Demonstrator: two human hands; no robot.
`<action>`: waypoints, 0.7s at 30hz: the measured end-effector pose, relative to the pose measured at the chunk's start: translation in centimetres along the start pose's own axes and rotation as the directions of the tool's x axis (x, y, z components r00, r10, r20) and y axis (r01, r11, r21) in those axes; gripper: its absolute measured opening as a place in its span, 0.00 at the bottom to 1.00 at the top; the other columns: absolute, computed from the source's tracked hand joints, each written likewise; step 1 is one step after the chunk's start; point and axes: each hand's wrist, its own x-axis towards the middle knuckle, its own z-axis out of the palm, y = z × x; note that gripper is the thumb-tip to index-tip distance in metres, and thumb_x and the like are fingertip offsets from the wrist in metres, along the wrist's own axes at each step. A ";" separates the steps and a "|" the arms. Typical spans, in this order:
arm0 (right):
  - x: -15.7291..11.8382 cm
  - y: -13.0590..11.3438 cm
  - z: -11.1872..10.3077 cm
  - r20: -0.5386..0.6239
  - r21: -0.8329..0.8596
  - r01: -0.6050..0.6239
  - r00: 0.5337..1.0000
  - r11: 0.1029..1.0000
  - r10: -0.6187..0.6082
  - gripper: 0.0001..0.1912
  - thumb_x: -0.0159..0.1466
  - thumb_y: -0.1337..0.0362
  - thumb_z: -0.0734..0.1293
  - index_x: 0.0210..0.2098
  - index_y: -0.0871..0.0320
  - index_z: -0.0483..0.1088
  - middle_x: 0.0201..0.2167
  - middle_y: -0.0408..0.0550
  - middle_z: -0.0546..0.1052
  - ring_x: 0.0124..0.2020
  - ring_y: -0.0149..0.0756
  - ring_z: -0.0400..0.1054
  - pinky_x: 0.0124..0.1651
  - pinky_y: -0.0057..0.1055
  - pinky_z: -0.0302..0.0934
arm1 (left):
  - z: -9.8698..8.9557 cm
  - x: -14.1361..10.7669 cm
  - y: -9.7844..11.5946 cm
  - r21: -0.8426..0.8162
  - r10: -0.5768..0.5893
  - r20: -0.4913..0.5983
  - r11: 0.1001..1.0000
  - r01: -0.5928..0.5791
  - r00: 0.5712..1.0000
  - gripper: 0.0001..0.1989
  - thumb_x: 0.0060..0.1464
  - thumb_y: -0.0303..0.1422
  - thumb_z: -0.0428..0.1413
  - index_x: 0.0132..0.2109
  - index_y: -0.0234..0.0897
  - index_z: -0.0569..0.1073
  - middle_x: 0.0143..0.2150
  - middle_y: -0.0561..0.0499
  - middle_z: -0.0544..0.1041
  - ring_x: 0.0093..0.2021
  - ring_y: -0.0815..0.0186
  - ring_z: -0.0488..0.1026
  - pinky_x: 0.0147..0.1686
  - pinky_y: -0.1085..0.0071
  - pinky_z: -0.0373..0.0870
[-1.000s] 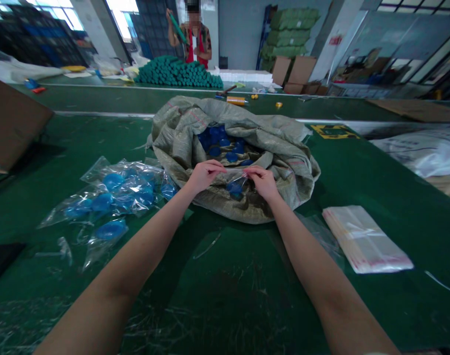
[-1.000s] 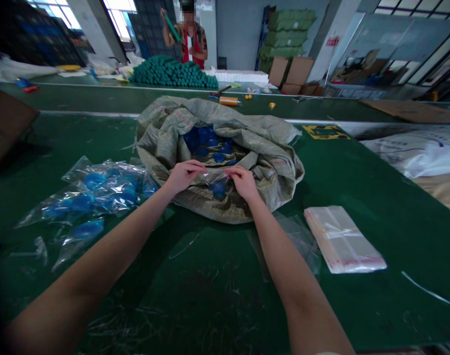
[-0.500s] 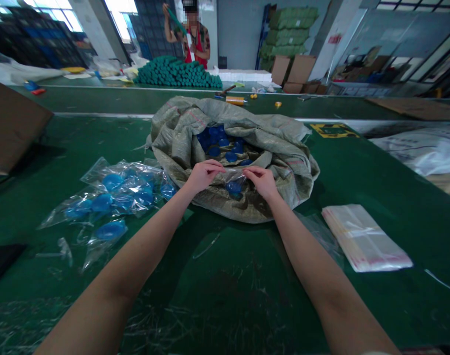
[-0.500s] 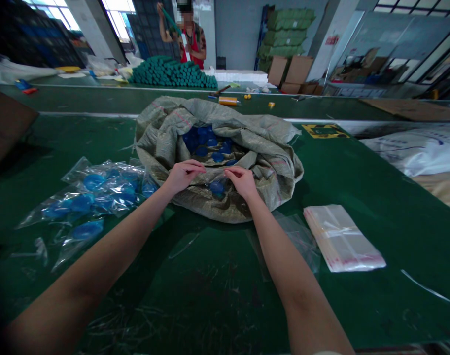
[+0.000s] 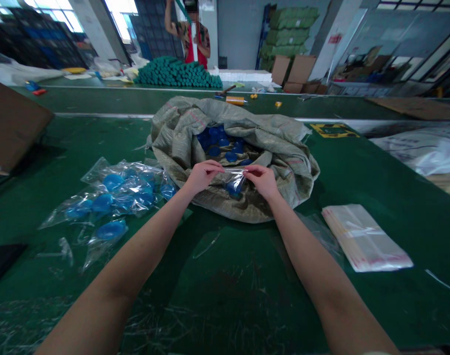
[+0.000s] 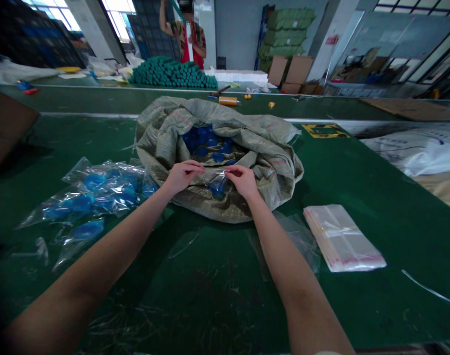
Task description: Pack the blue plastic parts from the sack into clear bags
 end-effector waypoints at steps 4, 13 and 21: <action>0.2 0.3 0.1 -0.001 0.098 -0.007 1.000 0.995 0.007 0.17 0.47 0.59 0.77 0.33 0.56 0.72 0.33 0.46 0.80 0.37 0.39 0.76 0.49 0.40 0.71 | -0.1 -0.2 0.0 -0.033 -0.017 0.001 0.999 0.017 1.000 0.10 0.56 0.32 0.54 0.34 0.38 0.81 0.42 0.46 0.80 0.42 0.65 0.77 0.44 0.67 0.73; 0.4 0.2 -0.1 0.027 0.103 -0.073 0.997 0.992 0.070 0.17 0.47 0.58 0.77 0.34 0.56 0.73 0.33 0.47 0.81 0.39 0.41 0.77 0.50 0.42 0.71 | 0.0 -0.3 0.5 -0.038 -0.090 -0.065 0.995 0.088 0.994 0.10 0.55 0.37 0.58 0.40 0.35 0.78 0.43 0.45 0.80 0.41 0.64 0.76 0.35 0.71 0.72; 0.6 0.6 -0.3 0.034 0.182 -0.106 0.994 0.978 0.101 0.18 0.48 0.57 0.77 0.35 0.56 0.72 0.33 0.46 0.80 0.36 0.39 0.76 0.48 0.43 0.72 | -0.2 -0.1 0.2 0.048 0.069 -0.064 0.997 -0.066 0.996 0.09 0.57 0.34 0.57 0.39 0.37 0.82 0.40 0.46 0.81 0.37 0.65 0.77 0.38 0.70 0.72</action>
